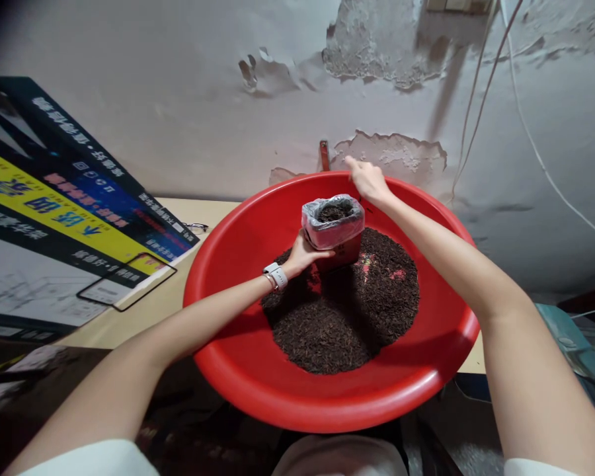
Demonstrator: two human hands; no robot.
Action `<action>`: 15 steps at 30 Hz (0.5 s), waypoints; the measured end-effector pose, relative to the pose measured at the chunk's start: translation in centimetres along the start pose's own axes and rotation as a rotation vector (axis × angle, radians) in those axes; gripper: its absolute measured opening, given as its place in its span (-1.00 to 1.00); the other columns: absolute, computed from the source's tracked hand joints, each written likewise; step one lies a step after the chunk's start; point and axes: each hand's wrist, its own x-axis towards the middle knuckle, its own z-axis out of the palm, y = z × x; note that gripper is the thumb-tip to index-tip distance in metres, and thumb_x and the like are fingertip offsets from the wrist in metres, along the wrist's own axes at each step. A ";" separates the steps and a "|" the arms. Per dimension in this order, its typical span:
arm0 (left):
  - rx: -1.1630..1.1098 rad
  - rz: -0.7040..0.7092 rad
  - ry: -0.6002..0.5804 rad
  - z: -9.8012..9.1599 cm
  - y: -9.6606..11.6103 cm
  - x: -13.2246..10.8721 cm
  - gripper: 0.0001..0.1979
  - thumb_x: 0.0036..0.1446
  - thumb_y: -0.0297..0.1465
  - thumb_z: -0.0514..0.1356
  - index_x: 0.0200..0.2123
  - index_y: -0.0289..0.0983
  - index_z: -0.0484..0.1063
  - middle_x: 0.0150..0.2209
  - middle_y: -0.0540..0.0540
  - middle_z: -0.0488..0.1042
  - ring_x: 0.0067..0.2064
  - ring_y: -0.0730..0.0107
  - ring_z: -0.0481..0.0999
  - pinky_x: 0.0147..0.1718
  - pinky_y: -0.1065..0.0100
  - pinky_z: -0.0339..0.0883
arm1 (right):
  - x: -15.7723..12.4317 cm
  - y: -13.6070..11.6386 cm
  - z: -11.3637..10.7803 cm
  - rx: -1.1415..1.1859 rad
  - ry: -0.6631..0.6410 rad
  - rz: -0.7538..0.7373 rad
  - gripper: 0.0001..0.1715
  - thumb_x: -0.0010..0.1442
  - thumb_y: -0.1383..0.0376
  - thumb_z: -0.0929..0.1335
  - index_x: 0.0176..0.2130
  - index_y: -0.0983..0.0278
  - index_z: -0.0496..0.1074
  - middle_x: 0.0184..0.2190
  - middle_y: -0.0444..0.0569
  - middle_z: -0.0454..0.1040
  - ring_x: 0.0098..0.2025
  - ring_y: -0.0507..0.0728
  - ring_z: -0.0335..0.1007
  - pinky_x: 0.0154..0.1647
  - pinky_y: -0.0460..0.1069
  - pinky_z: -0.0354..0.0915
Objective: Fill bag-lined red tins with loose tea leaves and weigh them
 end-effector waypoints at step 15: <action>-0.007 0.037 0.132 0.1 1.2 -0.1 -0.17 -0.44 -0.25 0.54 -0.07 -0.29 0.25 -0.07 -0.21 0.43 0.03 0.06 0.43 0.05 0.05 0.31 | -11.1 15.8 8.2 -0.378 -0.544 0.731 0.06 0.15 -0.11 0.34 0.37 0.41 -0.03 0.35 0.40 -0.07 0.33 0.53 -0.03 0.24 0.31 0.03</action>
